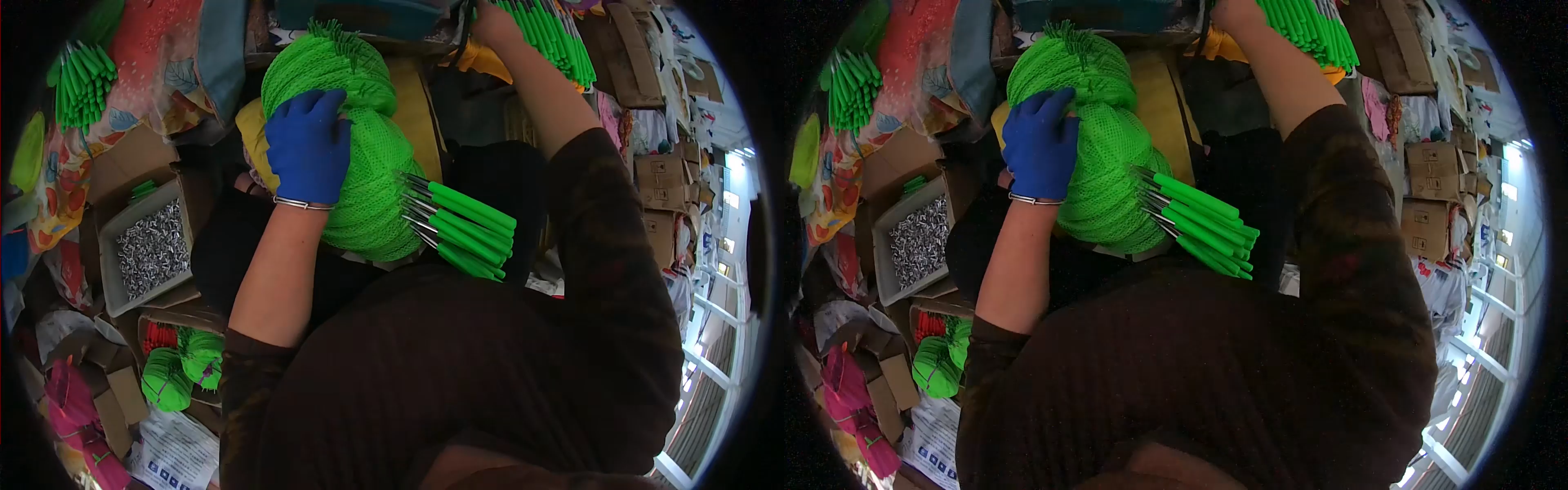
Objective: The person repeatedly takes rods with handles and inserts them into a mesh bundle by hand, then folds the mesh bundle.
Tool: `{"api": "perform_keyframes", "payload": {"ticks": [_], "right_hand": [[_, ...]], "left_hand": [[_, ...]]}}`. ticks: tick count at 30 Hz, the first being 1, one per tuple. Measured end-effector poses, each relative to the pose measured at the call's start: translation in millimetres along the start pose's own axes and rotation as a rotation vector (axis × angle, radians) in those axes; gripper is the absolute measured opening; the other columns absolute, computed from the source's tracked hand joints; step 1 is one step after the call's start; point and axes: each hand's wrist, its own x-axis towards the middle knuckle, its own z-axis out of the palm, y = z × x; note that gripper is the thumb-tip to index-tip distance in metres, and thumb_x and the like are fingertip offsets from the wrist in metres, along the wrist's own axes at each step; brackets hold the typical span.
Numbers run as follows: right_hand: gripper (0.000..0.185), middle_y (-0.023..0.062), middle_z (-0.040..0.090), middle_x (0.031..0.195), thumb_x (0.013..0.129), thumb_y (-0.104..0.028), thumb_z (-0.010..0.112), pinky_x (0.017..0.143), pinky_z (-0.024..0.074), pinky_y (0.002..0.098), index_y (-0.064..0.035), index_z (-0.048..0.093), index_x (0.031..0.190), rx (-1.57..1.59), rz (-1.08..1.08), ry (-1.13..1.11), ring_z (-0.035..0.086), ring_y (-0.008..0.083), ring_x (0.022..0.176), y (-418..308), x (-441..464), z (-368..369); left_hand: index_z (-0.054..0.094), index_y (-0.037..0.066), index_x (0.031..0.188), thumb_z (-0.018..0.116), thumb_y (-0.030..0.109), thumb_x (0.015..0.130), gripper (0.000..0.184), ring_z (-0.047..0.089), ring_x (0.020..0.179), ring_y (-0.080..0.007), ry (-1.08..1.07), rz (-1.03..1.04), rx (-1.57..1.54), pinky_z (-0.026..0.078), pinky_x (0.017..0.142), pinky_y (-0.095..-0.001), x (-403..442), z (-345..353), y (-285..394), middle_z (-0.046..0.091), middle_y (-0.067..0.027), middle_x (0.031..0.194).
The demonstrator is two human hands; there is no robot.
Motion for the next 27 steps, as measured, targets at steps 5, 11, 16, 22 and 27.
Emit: {"api": "perform_keyframes", "payload": {"ticks": [5,11,16,22,27], "right_hand": [[0.047,0.0125,0.063,0.088,0.081,-0.014,0.059,0.070,0.0523,0.0311,-0.0046,0.048,0.126,0.600,0.064,0.023,0.063,0.0182,0.080,-1,0,-2],[0.048,0.0106,0.062,0.087,0.081,-0.012,0.059,0.069,0.0522,0.0299,-0.0032,0.047,0.127,1.301,0.160,0.085,0.062,0.0171,0.078,-21,-62,-61],[0.049,0.0093,0.061,0.086,0.082,-0.010,0.059,0.069,0.0521,0.0290,-0.0022,0.045,0.128,1.764,0.210,0.148,0.061,0.0163,0.077,-56,-109,-123],[0.033,0.0057,0.059,0.086,0.077,-0.005,0.061,0.068,0.0485,0.0256,-0.0002,0.052,0.109,1.844,0.367,-0.264,0.059,0.0135,0.073,-124,-177,-167],[0.028,0.0028,0.058,0.086,0.078,-0.003,0.060,0.065,0.0466,0.0239,-0.0038,0.054,0.105,1.830,0.406,-0.455,0.058,0.0088,0.073,-146,-209,-171]], "left_hand": [[0.065,0.010,0.090,0.070,0.016,0.072,0.020,0.059,0.084,-0.0288,-0.033,0.028,-0.073,0.048,0.071,-0.0377,4,8,2,0.062,-0.0087,0.090],[0.065,0.011,0.093,0.069,0.017,0.075,0.020,0.059,0.070,-0.0267,-0.156,0.005,-0.245,0.047,0.061,-0.0328,-4,15,5,0.060,-0.0088,0.082],[0.066,0.014,0.100,0.066,0.013,0.078,0.022,0.059,0.070,-0.0258,-0.352,0.079,-0.474,0.046,0.061,-0.0329,-6,4,0,0.060,-0.0089,0.078],[0.067,0.012,0.090,0.069,0.014,0.074,0.016,0.060,0.070,-0.0265,-0.002,0.092,-0.186,0.047,0.062,-0.0340,-6,11,-3,0.062,-0.0089,0.082],[0.067,0.014,0.085,0.069,0.011,0.069,0.017,0.060,0.071,-0.0271,0.152,0.194,-0.025,0.048,0.063,-0.0370,-9,2,2,0.063,-0.0069,0.082]]}}
